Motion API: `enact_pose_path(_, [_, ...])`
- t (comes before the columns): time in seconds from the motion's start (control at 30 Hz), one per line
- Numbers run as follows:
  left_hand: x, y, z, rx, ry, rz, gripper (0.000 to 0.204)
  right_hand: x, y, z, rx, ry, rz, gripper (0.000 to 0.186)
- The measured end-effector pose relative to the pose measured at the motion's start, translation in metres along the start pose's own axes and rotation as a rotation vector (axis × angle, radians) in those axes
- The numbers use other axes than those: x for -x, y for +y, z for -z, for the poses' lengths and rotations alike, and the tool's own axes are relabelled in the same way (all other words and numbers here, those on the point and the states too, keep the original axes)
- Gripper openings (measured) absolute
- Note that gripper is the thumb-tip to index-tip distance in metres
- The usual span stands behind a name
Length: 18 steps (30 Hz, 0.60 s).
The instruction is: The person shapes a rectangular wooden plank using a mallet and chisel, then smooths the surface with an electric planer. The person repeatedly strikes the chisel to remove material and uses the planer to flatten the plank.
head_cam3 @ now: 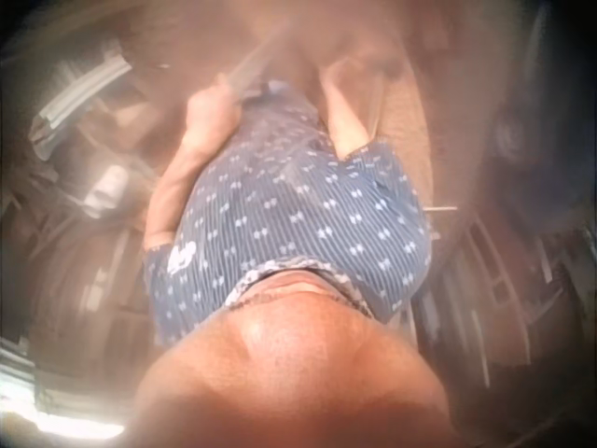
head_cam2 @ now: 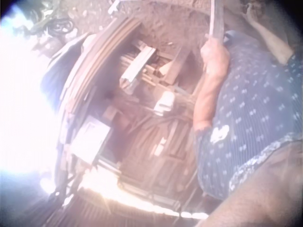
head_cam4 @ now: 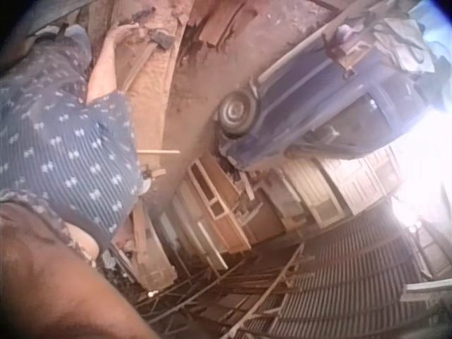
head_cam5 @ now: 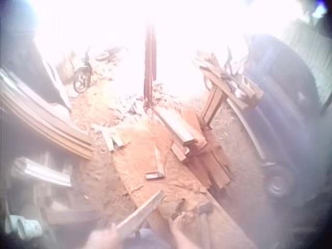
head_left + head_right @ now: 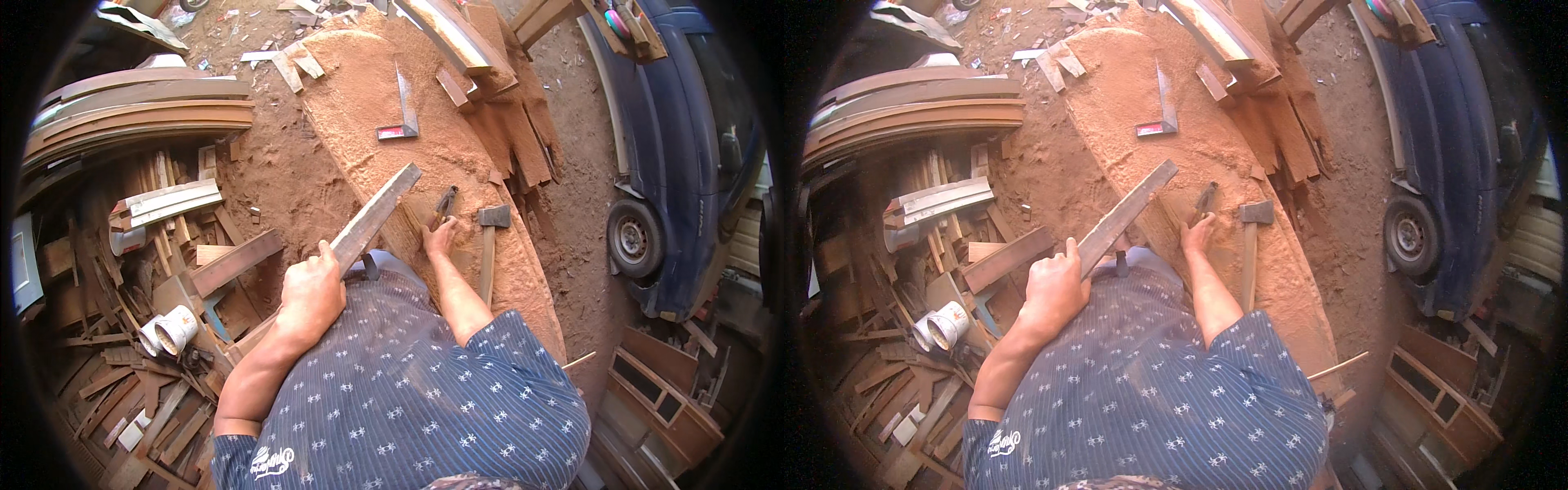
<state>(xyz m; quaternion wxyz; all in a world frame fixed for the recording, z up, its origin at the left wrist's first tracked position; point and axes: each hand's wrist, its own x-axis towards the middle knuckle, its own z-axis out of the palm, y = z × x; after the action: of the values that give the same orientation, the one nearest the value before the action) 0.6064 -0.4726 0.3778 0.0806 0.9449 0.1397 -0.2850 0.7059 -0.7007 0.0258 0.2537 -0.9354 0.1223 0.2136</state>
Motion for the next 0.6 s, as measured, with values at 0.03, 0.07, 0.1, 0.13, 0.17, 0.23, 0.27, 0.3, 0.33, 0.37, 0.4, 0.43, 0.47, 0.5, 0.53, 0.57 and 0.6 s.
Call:
enact_pose_path(0.03, [-0.001,-0.002,-0.004,-0.009,0.014,-0.015,0.072,0.001,0.004,-0.003,0.001,0.078,0.027,0.072])
enact_pose_path(0.07, [-0.001,-0.004,-0.004,-0.019,0.028,-0.031,0.071,-0.004,0.006,-0.005,-0.061,0.03,-0.047,0.064])
enact_pose_path(0.1, [-0.002,-0.005,-0.002,-0.004,0.015,-0.034,0.07,-0.012,0.011,-0.003,-0.115,-0.014,-0.122,0.056])
enact_pose_path(0.13, [-0.004,-0.007,-0.001,0.0,0.025,-0.063,0.068,-0.023,0.016,0.0,-0.177,-0.05,-0.195,0.049])
enact_pose_path(0.17, [-0.011,-0.008,0.001,0.0,0.042,-0.109,0.066,-0.036,0.032,0.002,-0.38,-0.043,-0.281,0.039])
enact_pose_path(0.23, [-0.007,-0.022,-0.005,0.003,0.071,-0.093,0.062,-0.016,-0.019,0.051,-0.469,-0.295,-0.322,0.041])
enact_pose_path(0.27, [-0.007,-0.024,-0.003,-0.014,0.1,-0.127,0.06,-0.013,-0.025,0.073,-0.43,-0.365,-0.292,0.042])
enact_pose_path(0.3, [-0.009,-0.026,0.0,-0.034,0.13,-0.171,0.059,-0.015,-0.018,0.088,-0.332,-0.381,-0.146,0.04])
enact_pose_path(0.33, [-0.012,-0.028,0.001,-0.038,0.128,-0.178,0.059,-0.015,-0.016,0.103,-0.214,-0.346,0.036,0.038])
enact_pose_path(0.37, [-0.017,-0.03,-0.001,-0.041,0.125,-0.184,0.059,-0.015,-0.014,0.117,-0.091,-0.31,0.216,0.036])
enact_pose_path(0.4, [-0.022,-0.028,-0.002,-0.042,0.12,-0.192,0.059,-0.015,-0.017,0.133,0.039,-0.272,0.389,0.034])
enact_pose_path(0.43, [-0.022,-0.03,0.0,-0.022,0.097,-0.176,0.058,-0.006,-0.037,0.152,0.208,-0.255,0.484,0.029])
enact_pose_path(0.47, [-0.023,-0.031,0.004,-0.004,0.074,-0.165,0.057,-0.002,-0.049,0.165,0.307,-0.282,0.543,0.031])
enact_pose_path(0.5, [-0.024,-0.032,0.006,0.014,0.051,-0.156,0.056,-0.001,-0.057,0.177,0.407,-0.307,0.599,0.036])
enact_pose_path(0.53, [-0.026,-0.033,0.006,0.009,0.054,-0.152,0.056,0.002,-0.067,0.19,0.509,-0.333,0.649,0.043])
enact_pose_path(0.57, [-0.026,-0.035,0.007,0.006,0.056,-0.145,0.056,0.012,-0.087,0.203,0.611,-0.382,0.627,0.054])
enact_pose_path(0.6, [-0.027,-0.035,0.007,0.002,0.06,-0.138,0.056,0.015,-0.098,0.209,0.672,-0.347,0.684,0.054])
